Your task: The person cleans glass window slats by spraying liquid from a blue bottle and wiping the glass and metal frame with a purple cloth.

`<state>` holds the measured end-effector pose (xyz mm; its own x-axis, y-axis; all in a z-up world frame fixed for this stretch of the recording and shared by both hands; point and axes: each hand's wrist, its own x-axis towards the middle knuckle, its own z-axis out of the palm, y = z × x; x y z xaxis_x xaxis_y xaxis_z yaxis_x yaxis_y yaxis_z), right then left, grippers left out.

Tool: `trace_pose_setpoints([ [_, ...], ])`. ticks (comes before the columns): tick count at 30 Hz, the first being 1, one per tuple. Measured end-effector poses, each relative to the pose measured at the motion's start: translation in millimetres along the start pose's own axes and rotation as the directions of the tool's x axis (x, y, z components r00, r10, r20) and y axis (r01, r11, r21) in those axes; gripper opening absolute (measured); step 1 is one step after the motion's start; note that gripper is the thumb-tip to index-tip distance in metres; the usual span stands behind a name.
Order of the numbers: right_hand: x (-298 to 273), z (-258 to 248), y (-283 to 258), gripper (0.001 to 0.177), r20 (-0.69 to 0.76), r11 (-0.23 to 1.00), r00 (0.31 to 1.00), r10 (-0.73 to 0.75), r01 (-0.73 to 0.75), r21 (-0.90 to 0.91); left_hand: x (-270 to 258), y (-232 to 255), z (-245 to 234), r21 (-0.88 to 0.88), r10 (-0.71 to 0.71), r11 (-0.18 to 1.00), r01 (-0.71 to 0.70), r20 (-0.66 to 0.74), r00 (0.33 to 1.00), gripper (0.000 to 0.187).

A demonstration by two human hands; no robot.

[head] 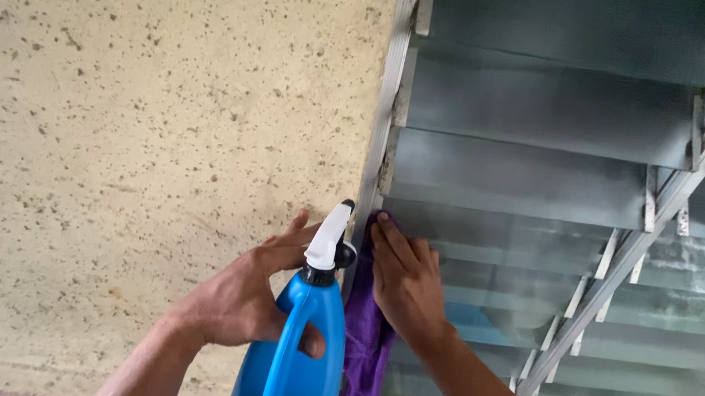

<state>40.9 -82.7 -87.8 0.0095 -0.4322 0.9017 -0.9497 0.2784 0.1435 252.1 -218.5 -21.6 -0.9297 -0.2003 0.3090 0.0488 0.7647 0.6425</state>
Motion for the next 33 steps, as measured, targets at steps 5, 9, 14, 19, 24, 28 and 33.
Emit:
trace_pose_setpoints([
  [5, 24, 9, 8, 0.037, -0.045, 0.996, 0.997, 0.065, -0.062, 0.058, 1, -2, 1, -0.028, 0.016, 0.999, -0.016, -0.019, 1.0, 0.113],
  [9, 19, 10, -4, 0.035, -0.124, 0.991, 0.988, 0.092, -0.079, 0.108, 1, -10, 4, -0.012, 0.165, 0.986, -0.165, -0.046, 0.985, 0.1],
  [14, 3, 9, -2, 0.036, -0.099, 0.996, 0.994, 0.043, -0.035, 0.088, -2, -7, 3, -0.043, 0.102, 0.994, -0.104, -0.066, 0.993, 0.125],
  [19, 22, 17, 6, 0.038, -0.146, 0.988, 0.979, 0.139, -0.126, 0.092, -2, -3, 1, 0.016, 0.142, 0.99, -0.142, -0.058, 0.988, 0.113],
  [24, 4, 8, -14, 0.058, -0.059, 0.999, 0.997, 0.048, -0.049, -0.015, -2, -3, 1, -0.042, 0.147, 0.988, -0.15, -0.058, 0.987, 0.115],
  [28, 3, 8, -7, 0.055, -0.025, 0.999, 1.0, 0.002, -0.003, -0.045, -1, -1, 2, -0.032, 0.125, 0.991, -0.126, -0.046, 0.991, 0.118],
  [33, 15, 16, -1, 0.056, -0.062, 0.996, 0.995, 0.084, -0.085, -0.01, -1, -2, 2, -0.048, 0.054, 0.997, -0.056, -0.047, 0.997, 0.13],
])
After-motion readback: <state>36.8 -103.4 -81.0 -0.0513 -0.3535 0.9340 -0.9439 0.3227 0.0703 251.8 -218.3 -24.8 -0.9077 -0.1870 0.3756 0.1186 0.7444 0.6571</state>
